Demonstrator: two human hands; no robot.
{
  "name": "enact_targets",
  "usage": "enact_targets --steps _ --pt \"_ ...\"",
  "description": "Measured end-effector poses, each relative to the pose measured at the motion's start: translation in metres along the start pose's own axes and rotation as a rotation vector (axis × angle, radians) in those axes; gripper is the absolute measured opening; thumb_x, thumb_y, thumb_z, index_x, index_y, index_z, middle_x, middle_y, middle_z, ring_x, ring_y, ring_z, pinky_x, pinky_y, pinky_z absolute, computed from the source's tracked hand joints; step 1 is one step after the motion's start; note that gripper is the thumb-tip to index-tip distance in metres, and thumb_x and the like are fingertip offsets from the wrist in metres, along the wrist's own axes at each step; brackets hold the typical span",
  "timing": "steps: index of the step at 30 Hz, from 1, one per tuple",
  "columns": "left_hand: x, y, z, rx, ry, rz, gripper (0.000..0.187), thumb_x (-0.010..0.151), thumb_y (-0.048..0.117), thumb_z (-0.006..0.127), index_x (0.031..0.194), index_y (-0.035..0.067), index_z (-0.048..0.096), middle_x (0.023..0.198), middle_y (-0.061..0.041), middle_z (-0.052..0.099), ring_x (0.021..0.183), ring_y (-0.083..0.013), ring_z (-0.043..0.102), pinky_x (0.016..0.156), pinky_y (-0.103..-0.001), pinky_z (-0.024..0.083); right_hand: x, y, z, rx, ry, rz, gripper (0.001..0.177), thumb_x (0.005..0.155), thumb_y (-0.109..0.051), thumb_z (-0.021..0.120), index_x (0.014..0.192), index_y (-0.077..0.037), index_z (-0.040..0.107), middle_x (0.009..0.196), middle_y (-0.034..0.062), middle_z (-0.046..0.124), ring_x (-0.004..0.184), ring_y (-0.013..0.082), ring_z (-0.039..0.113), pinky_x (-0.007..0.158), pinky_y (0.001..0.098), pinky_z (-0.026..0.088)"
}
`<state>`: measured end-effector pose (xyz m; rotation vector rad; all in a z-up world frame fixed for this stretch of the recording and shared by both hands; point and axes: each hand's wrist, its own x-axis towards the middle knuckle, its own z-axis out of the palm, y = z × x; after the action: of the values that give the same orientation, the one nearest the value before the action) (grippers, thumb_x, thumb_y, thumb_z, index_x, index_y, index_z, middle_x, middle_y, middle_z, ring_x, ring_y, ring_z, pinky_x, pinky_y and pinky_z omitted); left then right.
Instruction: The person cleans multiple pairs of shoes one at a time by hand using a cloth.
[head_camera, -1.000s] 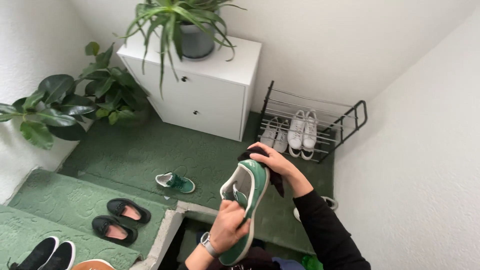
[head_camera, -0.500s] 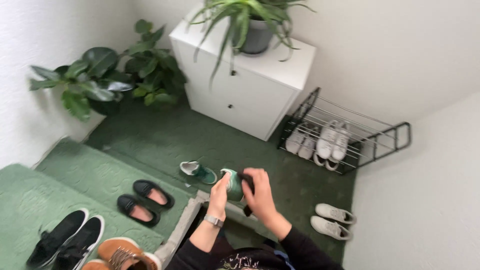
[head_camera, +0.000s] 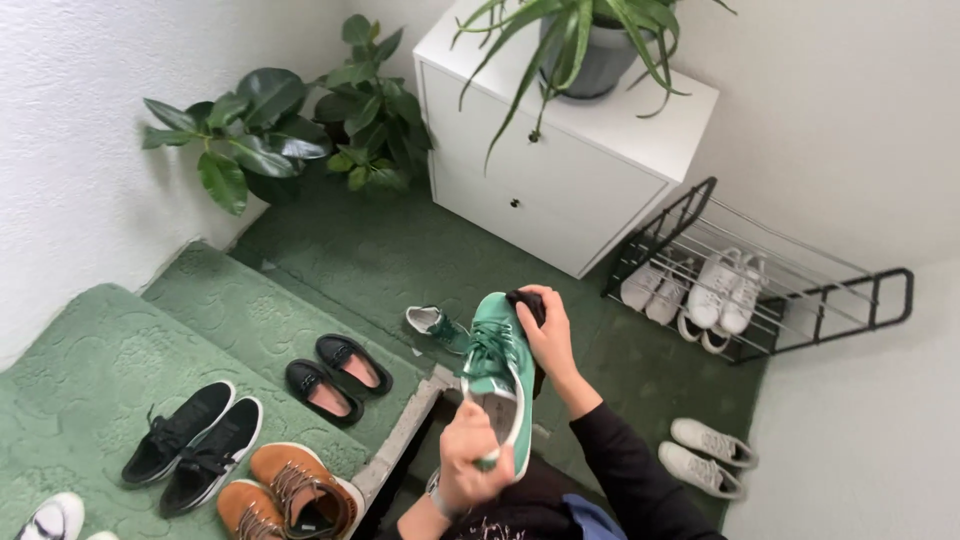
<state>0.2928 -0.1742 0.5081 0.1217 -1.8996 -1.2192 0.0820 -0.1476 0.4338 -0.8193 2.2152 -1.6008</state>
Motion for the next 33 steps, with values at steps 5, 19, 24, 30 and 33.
enact_targets --steps 5,19,24,30,33 --pt "-0.012 0.01 -0.011 0.148 -0.207 0.267 0.049 0.086 0.004 0.071 0.059 0.011 0.031 0.053 -0.001 0.031 0.05 -0.0204 0.028 0.062 -0.036 0.032 -0.015 -0.036 -0.003 -0.055 -0.279 -0.411 0.014 0.099 -0.016 0.063 0.112 -0.012 0.067 0.105 0.0073 0.064 0.099 0.0241 0.059 0.085 0.0348 0.047" --pt "-0.036 0.049 0.023 0.25 -0.321 0.386 0.047 0.091 0.006 0.067 0.06 0.011 0.032 0.053 -0.002 0.031 0.05 -0.0208 0.029 0.057 -0.033 0.028 -0.011 -0.051 -0.045 -0.053 -0.357 -0.507 0.012 0.098 -0.01 0.064 0.11 -0.01 0.066 0.105 0.0078 0.064 0.102 0.0252 0.059 0.091 0.0386 0.047" --pt "-0.047 0.054 0.041 0.238 -0.311 0.35 0.049 0.09 0.005 0.069 0.06 0.011 0.031 0.053 -0.002 0.03 0.05 -0.0215 0.026 0.057 -0.034 0.028 0.007 -0.011 -0.063 -0.14 -0.33 -0.428 0.013 0.1 -0.017 0.063 0.111 -0.011 0.066 0.105 0.0081 0.062 0.105 0.0262 0.055 0.094 0.0402 0.044" --pt "-0.054 0.043 0.038 0.234 -0.475 0.281 0.038 0.095 0.008 0.067 0.065 0.013 0.044 0.057 -0.001 0.043 0.052 -0.0219 0.041 0.063 -0.037 0.032 -0.02 -0.026 -0.116 -0.152 -0.312 -0.239 0.012 0.096 -0.024 0.069 0.096 -0.012 0.069 0.095 -0.0018 0.074 0.086 0.0119 0.067 0.083 0.0269 0.05" --pt "-0.069 0.022 0.035 0.277 -0.485 0.22 0.043 0.083 0.004 0.07 0.058 0.012 0.037 0.053 -0.003 0.031 0.049 -0.0226 0.033 0.062 -0.034 0.032 -0.055 -0.037 -0.126 -0.168 -0.625 -0.091 0.02 0.076 -0.028 0.087 0.086 -0.016 0.074 0.077 -0.0054 0.072 0.067 0.007 0.059 0.064 0.0265 0.048"
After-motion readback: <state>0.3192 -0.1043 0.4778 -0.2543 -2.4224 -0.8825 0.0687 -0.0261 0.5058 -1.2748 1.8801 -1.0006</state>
